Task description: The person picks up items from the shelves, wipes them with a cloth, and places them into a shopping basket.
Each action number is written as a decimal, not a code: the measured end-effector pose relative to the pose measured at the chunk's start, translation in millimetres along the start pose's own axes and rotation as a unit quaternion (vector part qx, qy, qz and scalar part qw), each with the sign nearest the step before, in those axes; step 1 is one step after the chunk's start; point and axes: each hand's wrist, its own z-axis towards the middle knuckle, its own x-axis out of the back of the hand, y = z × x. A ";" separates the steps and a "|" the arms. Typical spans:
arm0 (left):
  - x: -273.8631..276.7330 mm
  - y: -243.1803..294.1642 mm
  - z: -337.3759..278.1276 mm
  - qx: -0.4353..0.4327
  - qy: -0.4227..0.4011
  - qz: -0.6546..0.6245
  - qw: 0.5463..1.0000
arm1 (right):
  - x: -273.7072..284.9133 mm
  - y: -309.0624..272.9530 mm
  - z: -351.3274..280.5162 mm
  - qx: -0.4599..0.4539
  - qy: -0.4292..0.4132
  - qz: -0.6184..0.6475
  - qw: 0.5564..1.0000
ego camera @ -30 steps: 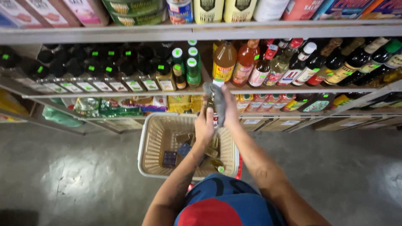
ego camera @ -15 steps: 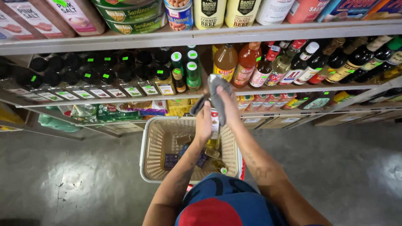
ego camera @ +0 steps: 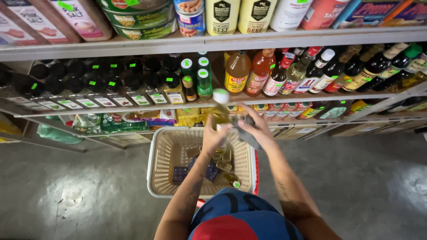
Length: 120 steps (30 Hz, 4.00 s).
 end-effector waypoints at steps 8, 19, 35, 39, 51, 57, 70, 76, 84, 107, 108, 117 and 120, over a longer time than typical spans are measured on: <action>-0.2 -19.3 32.3 -0.344 -0.080 0.362 0.863 | 11.0 -38.4 6.9 0.079 0.003 -0.234 0.969; 7.4 -3.5 49.1 -0.089 0.035 0.221 0.971 | -24.9 -6.3 111.2 0.068 0.103 -0.375 0.919; -6.0 -31.6 102.5 0.071 -0.021 0.229 0.971 | -42.4 49.4 181.8 -0.095 0.042 -0.499 0.860; -9.8 -4.7 93.1 0.055 -0.025 0.190 0.980 | -49.2 45.0 182.0 -0.092 0.031 -0.484 0.870; 3.2 -22.0 96.5 0.125 0.012 0.042 0.991 | -45.1 83.5 91.4 0.064 0.089 -0.325 0.939; 2.4 -9.6 100.0 0.051 -0.003 -0.056 0.997 | -50.6 116.9 97.4 -0.114 -0.033 -0.227 0.967; -3.1 -30.7 134.1 0.165 -0.010 0.135 0.977 | -47.9 132.9 126.1 -0.152 -0.055 -0.257 0.953; -10.7 -31.8 138.6 0.156 -0.009 0.155 0.975 | -49.9 116.0 130.6 -0.183 -0.079 -0.263 0.944; -24.5 7.1 127.0 0.102 -0.010 0.183 0.978 | -46.0 137.7 137.0 -0.143 -0.089 -0.246 0.954; -31.4 16.6 129.2 0.103 -0.026 0.253 0.962 | -61.4 63.9 145.2 -0.256 -0.106 -0.317 0.907; -31.5 17.5 129.6 0.103 -0.025 0.253 0.962 | -61.0 78.0 145.4 -0.256 -0.106 -0.317 0.907; -34.7 15.5 132.5 0.103 -0.026 0.280 0.954 | -50.1 114.4 142.6 -0.267 -0.102 -0.301 0.910; -35.7 26.9 126.0 0.105 -0.029 0.283 0.953 | -51.2 107.1 143.1 -0.256 -0.104 -0.292 0.915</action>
